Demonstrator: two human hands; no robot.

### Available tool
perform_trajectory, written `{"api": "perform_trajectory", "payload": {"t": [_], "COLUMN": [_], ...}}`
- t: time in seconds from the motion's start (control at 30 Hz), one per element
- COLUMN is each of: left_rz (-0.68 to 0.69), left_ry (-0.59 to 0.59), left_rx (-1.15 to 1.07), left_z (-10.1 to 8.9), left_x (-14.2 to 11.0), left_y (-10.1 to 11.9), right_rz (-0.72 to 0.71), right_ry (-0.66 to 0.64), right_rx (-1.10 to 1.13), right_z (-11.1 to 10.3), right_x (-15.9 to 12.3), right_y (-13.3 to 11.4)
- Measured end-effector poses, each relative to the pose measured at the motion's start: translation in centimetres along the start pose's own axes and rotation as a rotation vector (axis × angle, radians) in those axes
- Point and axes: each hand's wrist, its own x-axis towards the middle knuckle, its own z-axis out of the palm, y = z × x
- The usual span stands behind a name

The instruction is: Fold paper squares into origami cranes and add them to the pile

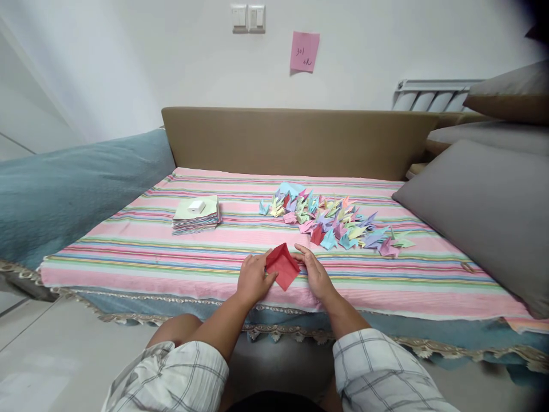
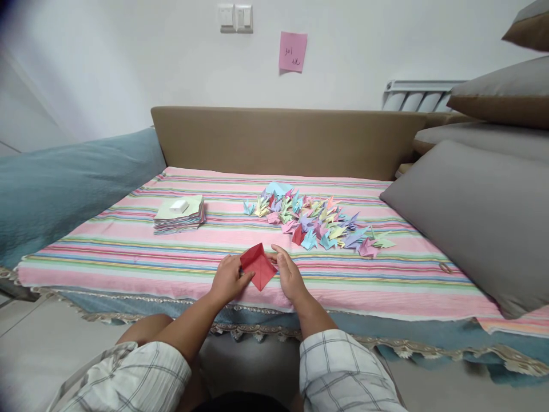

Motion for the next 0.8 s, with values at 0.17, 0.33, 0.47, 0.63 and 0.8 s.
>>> {"api": "perform_trajectory", "payload": {"t": [0.17, 0.33, 0.47, 0.63, 0.8], "left_rz": [-0.01, 0.002, -0.002, -0.005, -0.009], "left_ry": [-0.004, -0.004, -0.007, -0.004, -0.001], "left_rx": [0.0, 0.006, 0.03, 0.037, 0.038], "left_z": [0.1, 0.0, -0.1, -0.1, 0.0], "left_x": [0.0, 0.0, 0.0, 0.0, 0.0], "left_y": [-0.1, 0.0, 0.1, 0.1, 0.0], "right_rz": [-0.06, -0.105, -0.116, -0.061, -0.024], "right_ry": [-0.022, -0.046, -0.023, -0.077, -0.118], "right_rx": [-0.122, -0.262, -0.349, -0.357, -0.36], "right_z": [-0.1, -0.3, -0.3, -0.6, -0.7], "right_x": [0.2, 0.7, 1.1, 1.4, 1.5], "right_y": [0.9, 0.9, 0.7, 1.4, 1.7]}}
